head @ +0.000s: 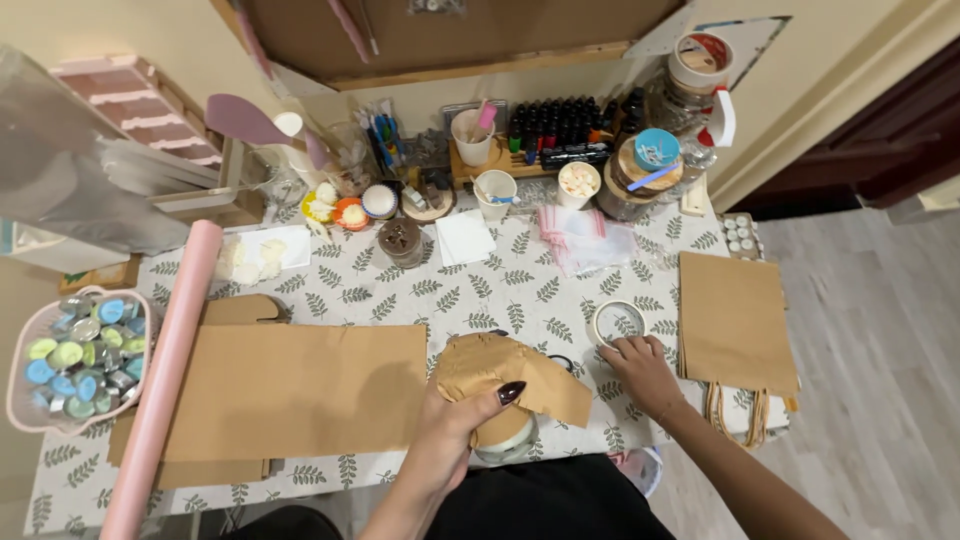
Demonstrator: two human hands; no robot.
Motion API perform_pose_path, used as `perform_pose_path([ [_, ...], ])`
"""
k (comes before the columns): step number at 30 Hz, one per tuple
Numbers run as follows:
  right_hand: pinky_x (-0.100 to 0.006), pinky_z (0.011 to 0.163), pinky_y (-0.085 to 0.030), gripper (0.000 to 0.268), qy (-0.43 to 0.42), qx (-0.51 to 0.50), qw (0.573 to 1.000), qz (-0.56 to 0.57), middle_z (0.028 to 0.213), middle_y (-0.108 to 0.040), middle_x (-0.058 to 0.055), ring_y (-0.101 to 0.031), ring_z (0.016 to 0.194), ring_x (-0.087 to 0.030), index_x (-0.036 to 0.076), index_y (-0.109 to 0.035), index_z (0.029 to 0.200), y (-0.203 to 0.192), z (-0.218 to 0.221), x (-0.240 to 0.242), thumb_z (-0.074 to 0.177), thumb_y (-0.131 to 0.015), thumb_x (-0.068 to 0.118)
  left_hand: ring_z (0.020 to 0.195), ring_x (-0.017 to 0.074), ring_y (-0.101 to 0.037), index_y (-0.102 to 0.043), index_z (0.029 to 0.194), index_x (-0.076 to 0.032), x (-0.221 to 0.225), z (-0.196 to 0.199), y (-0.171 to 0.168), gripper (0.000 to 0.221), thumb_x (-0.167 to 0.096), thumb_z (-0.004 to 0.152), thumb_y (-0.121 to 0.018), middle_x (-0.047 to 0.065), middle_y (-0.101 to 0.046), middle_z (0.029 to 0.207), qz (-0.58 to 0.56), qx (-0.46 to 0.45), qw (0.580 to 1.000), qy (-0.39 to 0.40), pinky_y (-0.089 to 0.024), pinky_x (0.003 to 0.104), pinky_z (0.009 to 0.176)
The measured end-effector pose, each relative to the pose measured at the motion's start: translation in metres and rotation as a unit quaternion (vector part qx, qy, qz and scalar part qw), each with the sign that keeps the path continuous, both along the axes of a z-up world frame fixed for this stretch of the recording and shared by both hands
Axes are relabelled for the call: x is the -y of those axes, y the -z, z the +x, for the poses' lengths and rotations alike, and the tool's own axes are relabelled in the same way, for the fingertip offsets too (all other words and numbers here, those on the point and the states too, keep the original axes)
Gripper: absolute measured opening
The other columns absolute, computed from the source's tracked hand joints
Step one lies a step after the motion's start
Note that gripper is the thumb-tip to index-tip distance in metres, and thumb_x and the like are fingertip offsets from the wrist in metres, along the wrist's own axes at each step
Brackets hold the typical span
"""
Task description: Wrapping a candle jar in brown paper and securing it with tape.
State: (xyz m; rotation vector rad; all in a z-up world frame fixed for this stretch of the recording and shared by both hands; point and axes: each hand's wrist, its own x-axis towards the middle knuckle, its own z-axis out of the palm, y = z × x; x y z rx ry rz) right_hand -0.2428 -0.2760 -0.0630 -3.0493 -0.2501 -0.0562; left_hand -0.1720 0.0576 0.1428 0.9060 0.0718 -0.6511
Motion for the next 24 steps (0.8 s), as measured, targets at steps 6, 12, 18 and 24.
perform_pose_path([
  [6,-0.050,0.102,-0.036,0.052,0.008,0.013,1.000,0.007,0.099,-0.066,-0.004,-0.060,0.106,-0.023,0.013,-0.063,0.128,-0.002,0.015,0.000,0.077,-0.063,0.003,0.107,0.0221,-0.069,-0.055,0.133,0.005,-0.007,-0.008,-0.003,0.062,-0.013,0.078,-0.079,0.015,-0.070,0.120,-0.013,-0.012,1.000,0.005,-0.057,0.037,0.094],
  [12,-0.040,0.088,-0.052,0.016,0.038,0.014,0.993,0.109,0.084,-0.069,-0.008,-0.066,0.087,-0.025,0.009,-0.069,0.108,0.005,0.033,0.002,0.093,-0.065,0.010,0.116,0.0214,-0.066,-0.049,0.141,0.001,-0.023,-0.042,-0.020,0.084,-0.025,0.070,-0.087,0.012,-0.067,0.127,-0.005,-0.038,0.996,0.079,-0.052,0.037,0.103],
  [18,-0.041,0.083,-0.054,0.030,-0.051,0.063,0.993,0.088,0.093,-0.070,-0.012,-0.065,0.088,-0.031,0.002,-0.069,0.107,0.007,0.032,-0.006,0.078,-0.063,0.000,0.121,0.0178,-0.063,-0.049,0.140,0.001,-0.036,-0.043,-0.025,0.084,-0.032,0.073,-0.089,0.010,-0.066,0.130,-0.011,-0.002,0.983,0.185,-0.050,0.036,0.108],
  [24,-0.039,0.080,-0.056,0.012,0.097,0.051,0.985,0.133,0.089,-0.068,-0.009,-0.066,0.089,-0.029,0.009,-0.072,0.101,0.011,0.033,-0.014,0.090,-0.066,0.009,0.122,0.0155,-0.063,-0.053,0.140,-0.001,-0.043,-0.032,-0.037,0.085,-0.034,0.070,-0.088,0.006,-0.067,0.129,0.027,-0.012,0.971,0.236,-0.049,0.033,0.108],
])
